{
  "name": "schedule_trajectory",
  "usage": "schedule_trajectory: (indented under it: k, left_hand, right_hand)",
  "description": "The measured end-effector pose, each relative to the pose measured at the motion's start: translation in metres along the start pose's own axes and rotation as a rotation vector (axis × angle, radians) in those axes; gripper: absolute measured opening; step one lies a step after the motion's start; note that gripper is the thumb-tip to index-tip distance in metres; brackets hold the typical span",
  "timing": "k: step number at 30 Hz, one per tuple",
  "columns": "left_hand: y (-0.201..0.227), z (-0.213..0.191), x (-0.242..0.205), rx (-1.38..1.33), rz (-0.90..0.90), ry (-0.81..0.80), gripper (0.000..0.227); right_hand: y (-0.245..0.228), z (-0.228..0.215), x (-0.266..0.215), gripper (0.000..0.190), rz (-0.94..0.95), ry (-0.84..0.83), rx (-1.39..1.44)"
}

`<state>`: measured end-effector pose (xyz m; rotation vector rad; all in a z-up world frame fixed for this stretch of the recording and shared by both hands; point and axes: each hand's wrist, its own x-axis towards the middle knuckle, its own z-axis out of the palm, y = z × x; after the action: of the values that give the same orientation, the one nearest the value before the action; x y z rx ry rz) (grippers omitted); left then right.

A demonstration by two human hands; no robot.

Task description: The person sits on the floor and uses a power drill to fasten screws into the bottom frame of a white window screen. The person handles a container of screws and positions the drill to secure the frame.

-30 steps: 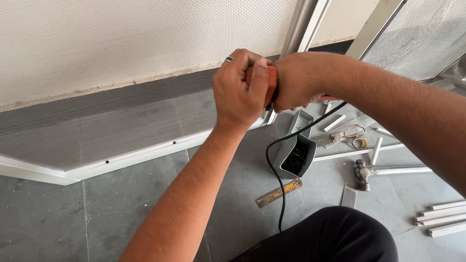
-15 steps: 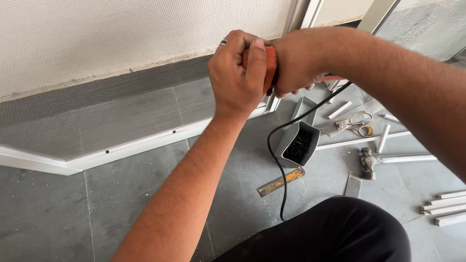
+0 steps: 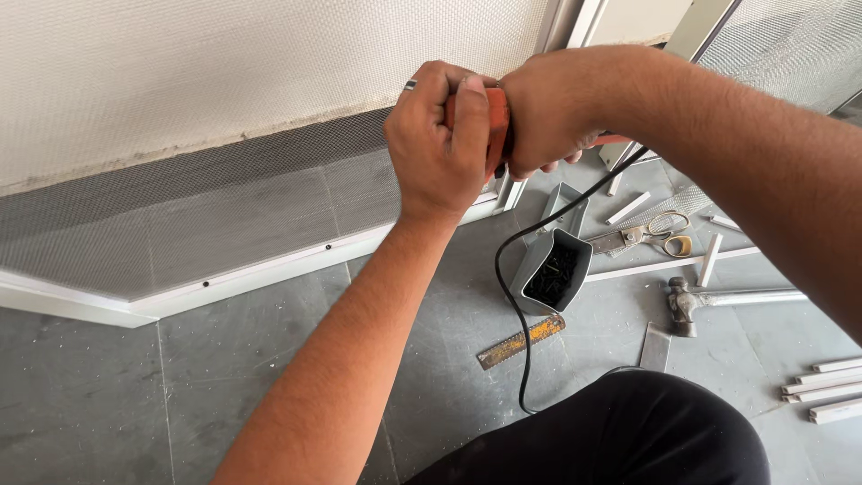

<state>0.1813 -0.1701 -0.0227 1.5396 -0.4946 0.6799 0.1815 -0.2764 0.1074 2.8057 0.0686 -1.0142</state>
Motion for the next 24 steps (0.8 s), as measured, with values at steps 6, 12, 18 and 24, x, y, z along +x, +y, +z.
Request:
schedule_trajectory:
  k: [6, 12, 18, 24]
  left_hand:
    - [-0.002, 0.004, 0.000, -0.009, -0.007, -0.017, 0.019]
    - [0.005, 0.006, -0.001, 0.001, 0.047, -0.021, 0.021]
    - [0.004, 0.007, 0.000, -0.003, 0.039, -0.025, 0.020]
    - [0.004, 0.008, 0.000, -0.033, -0.025, -0.029, 0.020]
  right_hand:
    - [0.007, 0.004, 0.005, 0.023, -0.006, 0.023, 0.020]
    - [0.011, 0.005, -0.002, 0.023, -0.056, 0.038, 0.052]
    - [0.011, 0.005, -0.004, 0.026, 0.006, 0.031, 0.016]
    - [0.009, 0.006, -0.001, 0.025, 0.011, 0.017, -0.001]
